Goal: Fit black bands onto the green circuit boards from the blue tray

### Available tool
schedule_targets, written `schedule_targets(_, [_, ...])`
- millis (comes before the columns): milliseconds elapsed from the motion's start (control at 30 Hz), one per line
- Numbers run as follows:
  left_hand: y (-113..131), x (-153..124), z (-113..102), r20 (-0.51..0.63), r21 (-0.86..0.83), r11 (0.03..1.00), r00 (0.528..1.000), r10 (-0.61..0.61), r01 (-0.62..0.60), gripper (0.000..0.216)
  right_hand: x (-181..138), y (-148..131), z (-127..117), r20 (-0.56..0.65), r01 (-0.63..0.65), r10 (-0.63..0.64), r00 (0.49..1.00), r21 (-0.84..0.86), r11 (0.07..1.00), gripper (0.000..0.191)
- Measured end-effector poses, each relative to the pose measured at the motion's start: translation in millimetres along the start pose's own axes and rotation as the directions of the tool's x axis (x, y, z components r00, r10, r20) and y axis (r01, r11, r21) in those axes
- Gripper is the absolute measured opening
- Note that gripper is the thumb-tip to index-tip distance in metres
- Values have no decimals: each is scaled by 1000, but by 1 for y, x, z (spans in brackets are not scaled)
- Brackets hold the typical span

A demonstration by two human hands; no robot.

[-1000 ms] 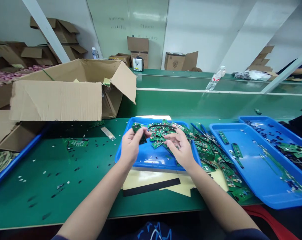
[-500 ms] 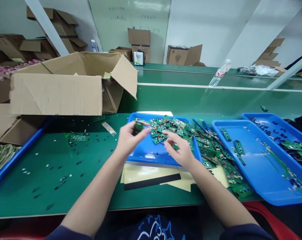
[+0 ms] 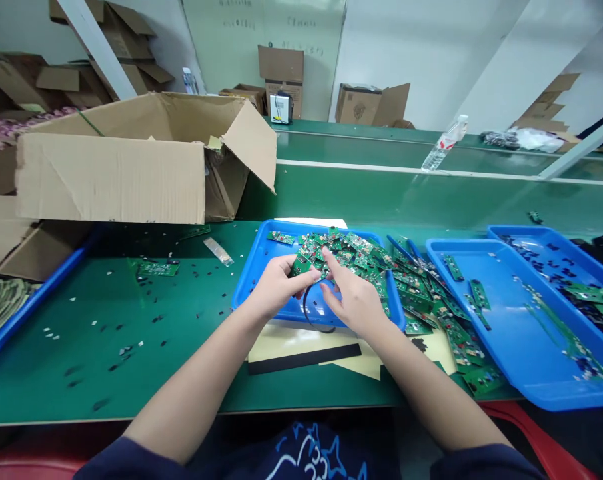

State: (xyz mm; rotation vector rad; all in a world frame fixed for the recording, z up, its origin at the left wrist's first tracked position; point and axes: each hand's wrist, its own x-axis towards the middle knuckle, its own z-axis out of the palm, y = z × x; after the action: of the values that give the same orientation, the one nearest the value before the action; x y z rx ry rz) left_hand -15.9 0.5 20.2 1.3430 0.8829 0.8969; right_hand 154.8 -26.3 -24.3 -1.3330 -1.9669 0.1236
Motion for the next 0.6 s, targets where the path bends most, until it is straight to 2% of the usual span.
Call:
schedule_targets(67, [2, -3, 4, 135, -52, 996, 988, -68, 76, 30, 1, 4, -2, -38, -100, 103, 994, 89, 991, 59])
schedule_targets(133, [2, -6, 10, 197, -94, 988, 975, -103, 123, 29, 3, 7, -7, -50, -159, 177, 983, 251, 955, 44])
schedule_targets(200, [-1, -5, 14, 140, -145, 982, 985, -102, 123, 30, 4, 6, -10, -26, -179, 212, 977, 445, 878, 23])
schedule_targets(300, [-8, -2, 17, 61, -202, 974, 994, -94, 104, 33, 3, -2, -8, -1, -189, 250, 968, 649, 737, 14])
schedule_targets(400, [-13, 1, 17, 52, -233, 966, 994, -99, 109, 32, -1, -11, -3, -27, -203, 310, 950, 702, 683, 13])
schedule_targets(500, [-13, 1, 19, 68, -244, 961, 991, -115, 128, 30, -1, -12, 0, -78, -213, 365, 928, 693, 688, 11])
schedule_targets(600, [-10, 1, 21, 117, -328, 930, 984, -136, 168, 27, 0, -9, -3, -172, -192, 406, 898, 676, 712, 11])
